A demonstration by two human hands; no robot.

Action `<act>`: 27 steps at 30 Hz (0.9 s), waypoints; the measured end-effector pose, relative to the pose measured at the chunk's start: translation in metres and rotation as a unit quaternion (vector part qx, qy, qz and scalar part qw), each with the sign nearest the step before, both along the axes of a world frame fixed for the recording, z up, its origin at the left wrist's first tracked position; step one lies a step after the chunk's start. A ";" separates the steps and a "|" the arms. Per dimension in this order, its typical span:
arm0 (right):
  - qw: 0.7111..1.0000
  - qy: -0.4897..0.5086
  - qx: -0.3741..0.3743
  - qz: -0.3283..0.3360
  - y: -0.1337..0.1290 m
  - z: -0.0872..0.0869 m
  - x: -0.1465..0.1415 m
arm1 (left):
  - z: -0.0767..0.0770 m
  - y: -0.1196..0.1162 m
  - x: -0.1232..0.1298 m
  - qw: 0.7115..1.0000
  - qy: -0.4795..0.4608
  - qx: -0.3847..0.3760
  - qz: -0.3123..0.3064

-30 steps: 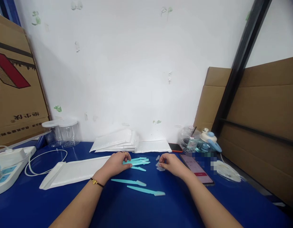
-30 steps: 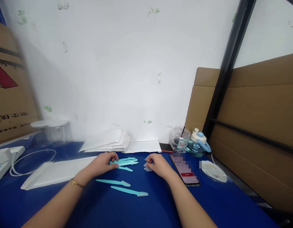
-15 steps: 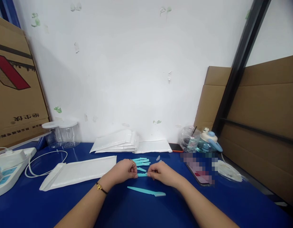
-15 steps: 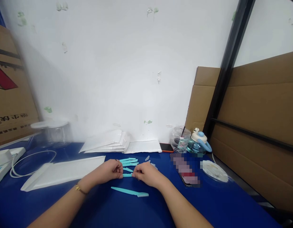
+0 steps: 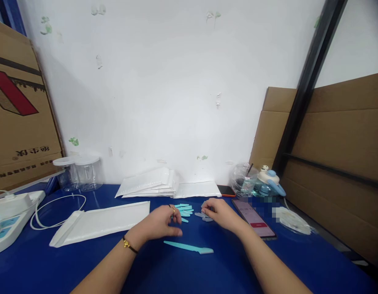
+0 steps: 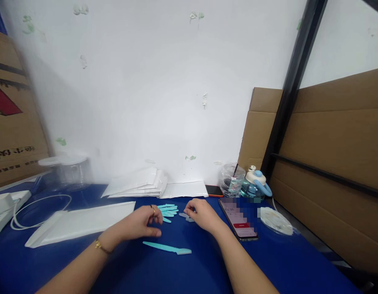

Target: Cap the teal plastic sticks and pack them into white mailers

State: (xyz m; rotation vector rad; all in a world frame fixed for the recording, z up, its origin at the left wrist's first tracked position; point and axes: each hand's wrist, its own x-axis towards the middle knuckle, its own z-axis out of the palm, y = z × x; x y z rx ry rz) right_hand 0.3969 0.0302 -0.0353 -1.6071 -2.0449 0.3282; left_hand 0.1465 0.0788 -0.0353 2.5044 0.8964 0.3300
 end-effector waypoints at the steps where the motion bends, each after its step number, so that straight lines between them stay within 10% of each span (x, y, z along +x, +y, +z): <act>1: 1.000 0.008 -0.009 0.016 -0.003 0.003 0.000 | 0.000 -0.005 0.003 0.999 0.011 -0.020 -0.038; 11: 0.974 0.055 -0.183 0.122 -0.012 0.001 -0.004 | -0.009 -0.007 0.010 0.997 0.045 0.030 -0.061; 27: 0.967 0.154 -0.188 0.080 0.004 -0.012 0.020 | 0.002 0.002 -0.005 1.000 0.001 0.015 0.022</act>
